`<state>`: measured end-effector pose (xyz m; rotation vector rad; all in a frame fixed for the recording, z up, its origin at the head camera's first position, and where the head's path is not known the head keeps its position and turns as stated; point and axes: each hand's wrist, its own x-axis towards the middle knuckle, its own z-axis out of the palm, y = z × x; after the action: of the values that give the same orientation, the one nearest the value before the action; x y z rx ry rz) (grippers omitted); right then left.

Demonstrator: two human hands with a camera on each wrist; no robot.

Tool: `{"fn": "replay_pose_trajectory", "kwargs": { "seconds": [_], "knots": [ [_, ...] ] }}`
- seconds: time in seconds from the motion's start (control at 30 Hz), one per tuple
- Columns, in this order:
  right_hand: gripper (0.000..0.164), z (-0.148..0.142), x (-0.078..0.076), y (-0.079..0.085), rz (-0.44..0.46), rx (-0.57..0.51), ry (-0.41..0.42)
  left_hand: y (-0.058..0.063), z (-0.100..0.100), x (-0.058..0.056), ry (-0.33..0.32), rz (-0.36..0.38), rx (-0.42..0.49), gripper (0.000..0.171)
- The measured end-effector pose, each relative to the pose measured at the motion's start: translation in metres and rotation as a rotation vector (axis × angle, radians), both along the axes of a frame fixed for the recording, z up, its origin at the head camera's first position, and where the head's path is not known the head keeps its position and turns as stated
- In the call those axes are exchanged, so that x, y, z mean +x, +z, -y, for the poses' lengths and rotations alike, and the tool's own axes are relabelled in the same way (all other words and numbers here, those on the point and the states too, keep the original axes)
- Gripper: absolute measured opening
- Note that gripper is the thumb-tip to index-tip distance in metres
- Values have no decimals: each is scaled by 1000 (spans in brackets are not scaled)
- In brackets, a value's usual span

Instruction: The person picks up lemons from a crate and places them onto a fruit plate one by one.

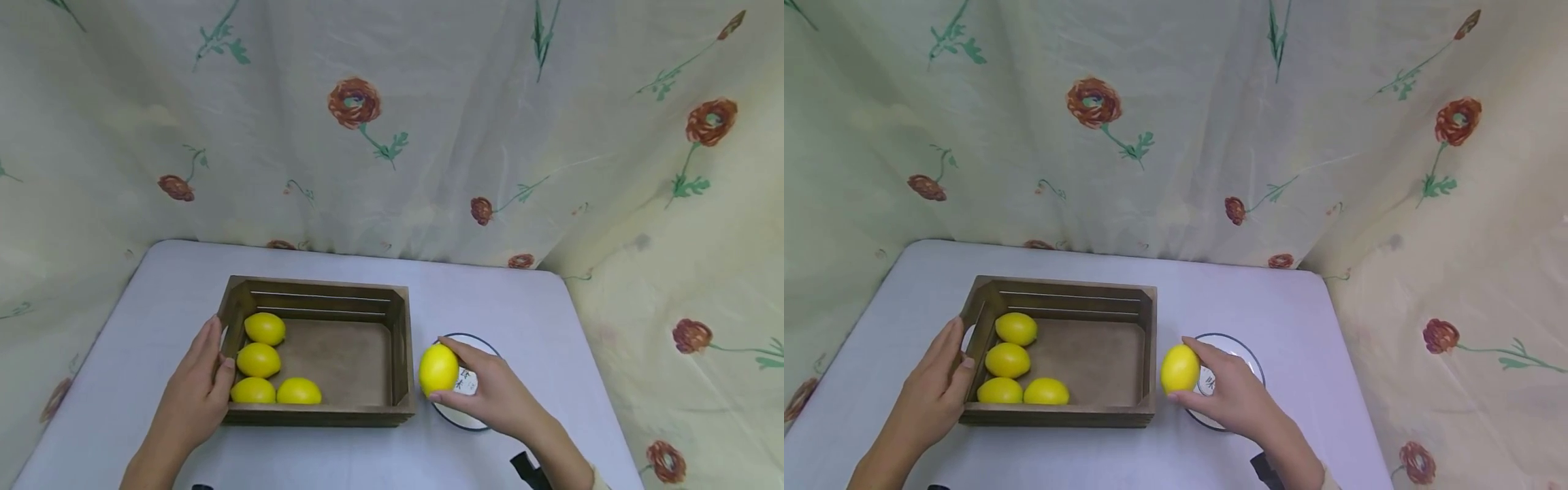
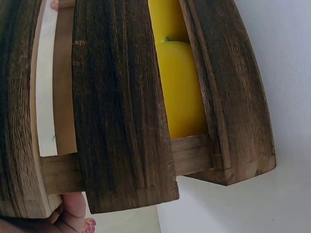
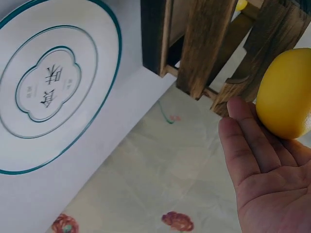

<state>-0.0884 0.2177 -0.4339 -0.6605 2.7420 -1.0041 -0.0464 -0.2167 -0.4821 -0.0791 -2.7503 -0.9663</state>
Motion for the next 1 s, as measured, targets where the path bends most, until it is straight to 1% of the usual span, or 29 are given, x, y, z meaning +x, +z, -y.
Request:
{"fn": "replay_pose_trajectory", "kwargs": {
  "seconds": [0.17, 0.33, 0.47, 0.77, 1.0],
  "knots": [
    [79, -8, -6, -10, 26, 29, -57, 1, 2, -1, -2, 2, 7, 64],
    [82, -14, -8, -21, 92, 1, -108, 0, 3, 0, -6, 7, 16, 64],
    [79, -20, -9, -30, 103, -10, -132, 0, 2, 0, -8, -2, 23, 65],
    [77, -32, -13, -52, 80, 121, -176, -1, 2, 0, -16, -13, 29, 64],
    [77, -42, -12, -71, 105, 184, -230, 0, 1, 1, -35, 1, 48, 64]
  ]
}}
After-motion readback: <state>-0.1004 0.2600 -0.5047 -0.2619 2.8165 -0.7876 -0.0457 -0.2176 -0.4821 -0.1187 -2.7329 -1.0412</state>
